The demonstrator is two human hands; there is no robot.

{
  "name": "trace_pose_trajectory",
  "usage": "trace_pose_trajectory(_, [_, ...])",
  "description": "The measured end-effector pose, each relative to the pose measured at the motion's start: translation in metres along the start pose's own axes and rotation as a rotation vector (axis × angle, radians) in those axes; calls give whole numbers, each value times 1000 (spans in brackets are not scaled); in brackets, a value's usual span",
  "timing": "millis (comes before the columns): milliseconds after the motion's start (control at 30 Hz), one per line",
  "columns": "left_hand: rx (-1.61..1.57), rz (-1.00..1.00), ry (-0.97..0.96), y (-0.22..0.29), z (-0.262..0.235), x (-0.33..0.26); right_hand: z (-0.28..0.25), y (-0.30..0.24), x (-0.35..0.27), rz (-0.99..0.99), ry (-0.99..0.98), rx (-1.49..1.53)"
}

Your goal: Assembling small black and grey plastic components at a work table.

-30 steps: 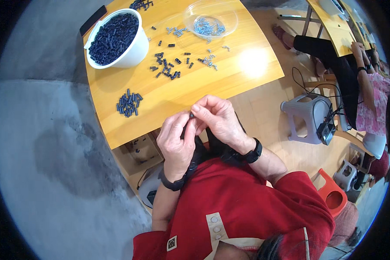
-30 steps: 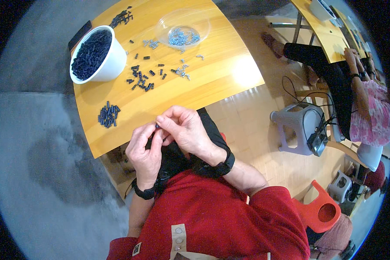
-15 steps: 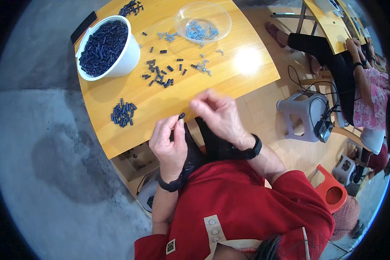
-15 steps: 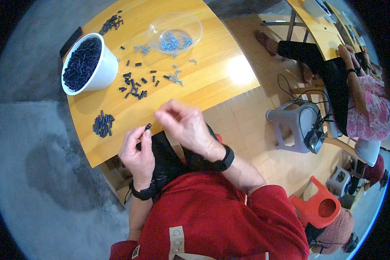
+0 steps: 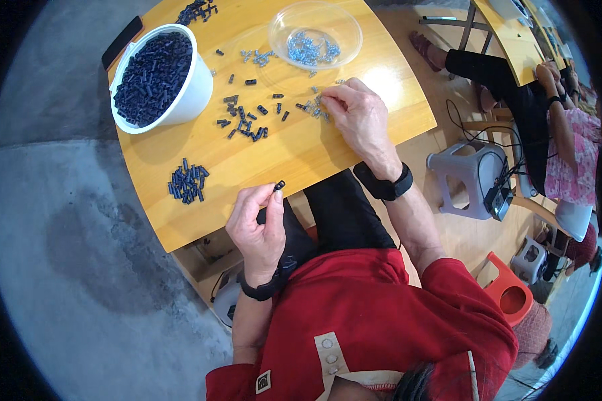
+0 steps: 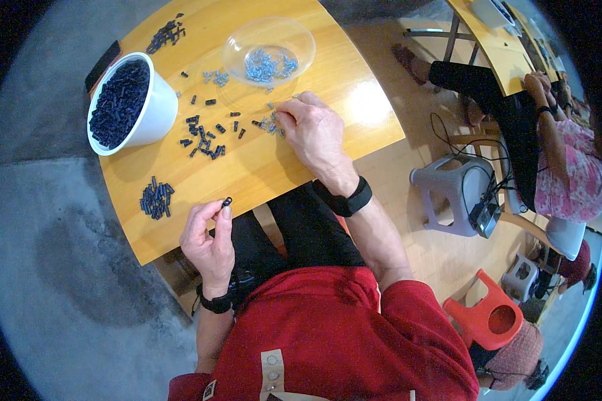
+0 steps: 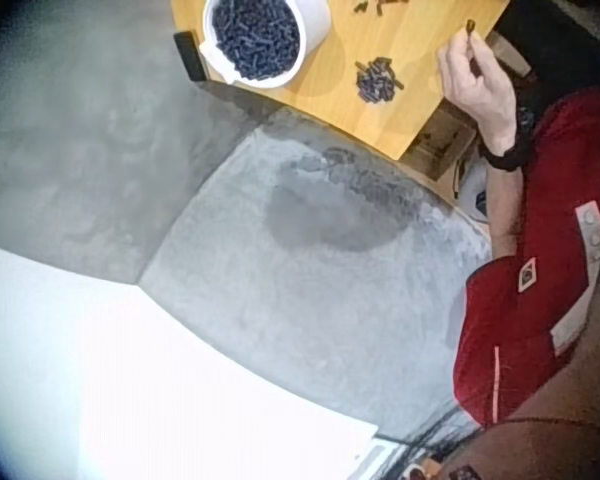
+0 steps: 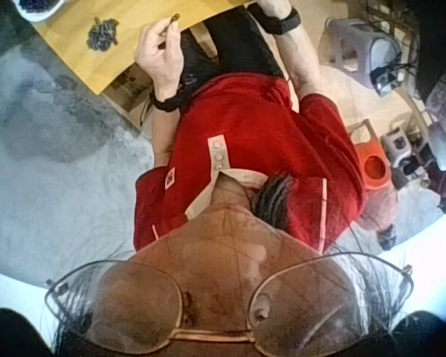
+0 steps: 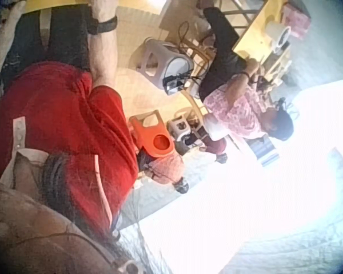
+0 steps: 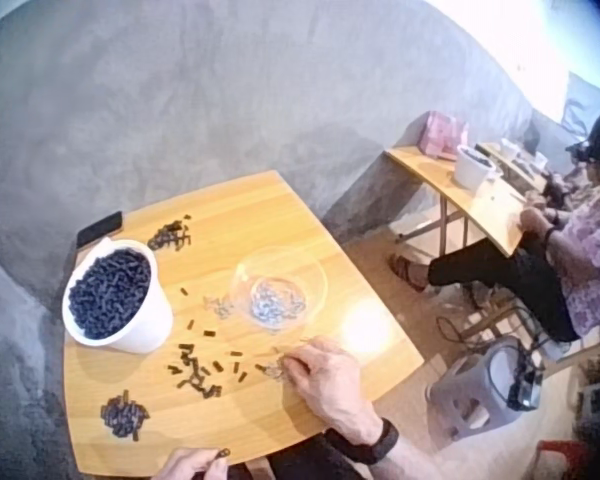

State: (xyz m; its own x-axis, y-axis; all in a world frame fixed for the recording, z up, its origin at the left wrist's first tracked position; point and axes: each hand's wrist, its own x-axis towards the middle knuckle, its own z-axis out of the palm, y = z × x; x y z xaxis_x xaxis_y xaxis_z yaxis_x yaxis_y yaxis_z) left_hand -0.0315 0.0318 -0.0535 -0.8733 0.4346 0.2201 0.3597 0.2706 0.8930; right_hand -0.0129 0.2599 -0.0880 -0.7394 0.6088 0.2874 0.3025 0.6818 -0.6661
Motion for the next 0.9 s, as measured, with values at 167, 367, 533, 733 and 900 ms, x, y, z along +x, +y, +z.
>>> trace_pose_trajectory(167, [0,16,4,2,-1,1,3,2,0,-23,40,-5])
trace_pose_trajectory(367, [-7,5,-8,6,-5,-5,-21,-9,-19,253,-6,389])
trace_pose_trajectory(533, [-126,12,-15,12,-7,-10,-42,-31,-51,287,-325,778])
trace_pose_trajectory(733, [-127,86,19,22,-15,-19,-43,-61,-78,508,-470,1313])
trace_pose_trajectory(900, [-185,49,5,28,-23,-31,-28,-63,-95,354,-528,1537])
